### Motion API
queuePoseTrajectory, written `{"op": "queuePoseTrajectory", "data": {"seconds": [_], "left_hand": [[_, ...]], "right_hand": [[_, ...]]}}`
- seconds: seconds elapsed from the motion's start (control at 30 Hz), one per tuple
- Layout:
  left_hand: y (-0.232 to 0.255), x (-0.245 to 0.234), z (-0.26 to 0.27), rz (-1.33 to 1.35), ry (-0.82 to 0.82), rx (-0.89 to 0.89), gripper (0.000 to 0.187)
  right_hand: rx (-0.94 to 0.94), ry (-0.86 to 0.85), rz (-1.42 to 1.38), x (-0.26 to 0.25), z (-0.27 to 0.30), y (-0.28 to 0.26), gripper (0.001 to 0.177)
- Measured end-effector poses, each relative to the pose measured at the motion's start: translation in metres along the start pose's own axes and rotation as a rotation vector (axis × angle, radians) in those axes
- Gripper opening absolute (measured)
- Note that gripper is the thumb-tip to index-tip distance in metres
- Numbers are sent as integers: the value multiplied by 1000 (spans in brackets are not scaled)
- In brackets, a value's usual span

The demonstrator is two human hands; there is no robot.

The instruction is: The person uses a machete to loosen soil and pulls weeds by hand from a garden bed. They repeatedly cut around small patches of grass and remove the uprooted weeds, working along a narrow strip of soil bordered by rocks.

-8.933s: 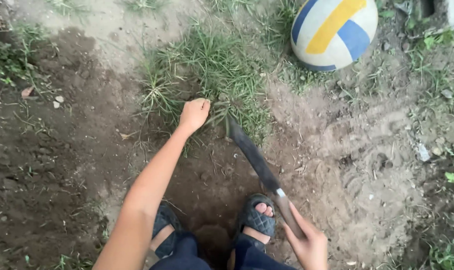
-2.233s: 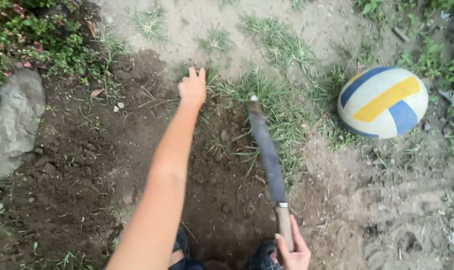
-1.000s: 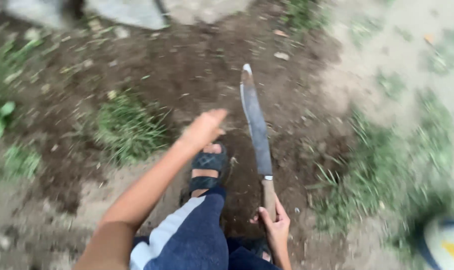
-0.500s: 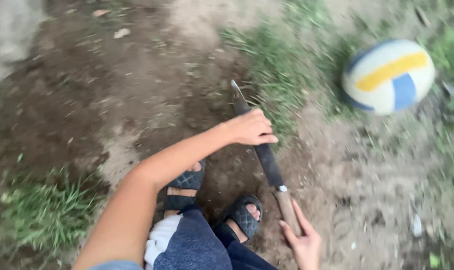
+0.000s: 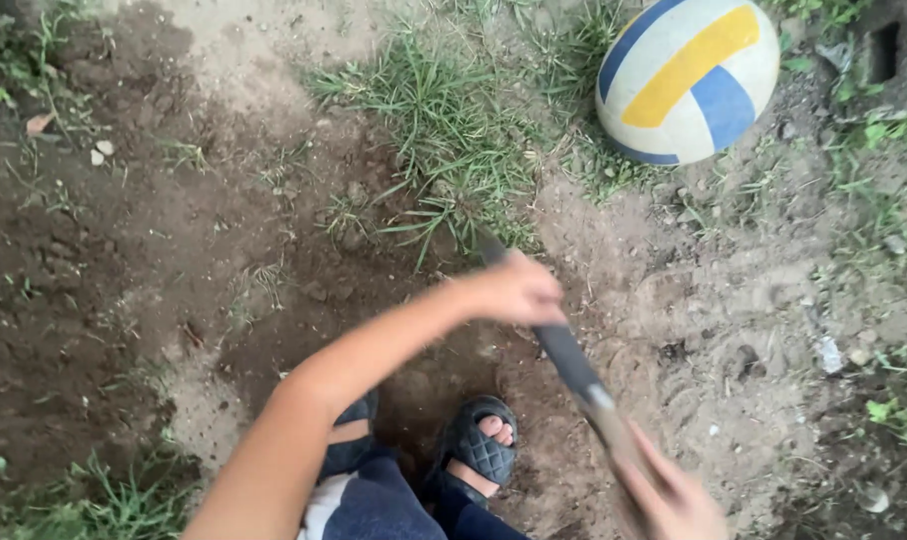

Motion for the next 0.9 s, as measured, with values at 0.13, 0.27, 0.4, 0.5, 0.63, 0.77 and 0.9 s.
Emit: {"op": "queuePoseTrajectory", "data": {"seconds": [0.13,0.27,0.4,0.5,0.63,0.77,0.9], "left_hand": [[-67,-5,11,-6,-13,-180,30],[-80,2,13,-51,-151,-188,31],[-93,27,28,-166,-103,-39,32],[-89,27,35,-241,-95,28,34],[-80,18,28,-223,-114,-50,31],[-9,6,-6,-71,-43,-151,28],[70,23,-24,75,62,-58,30]], "right_hand": [[173,89,-85,11,-26,-23,47],[48,69,-114,37,-45,22,52],[-56,148,-159,57,-57,80,52],[-144,127,-225,92,-63,103,55],[-48,56,-294,85,-50,67,53],[253,198,192,-35,-4,6,49],[-261,322,340,-103,18,26,35]]}}
Point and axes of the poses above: each hand's wrist, its own z-axis away from the middle knuckle, its own x-axis out of the palm, y = z × x, the point moved 10 cm from there along -z, towards the middle knuckle, and after that the axes turned 8 degrees about z, right-handed, at the moved point
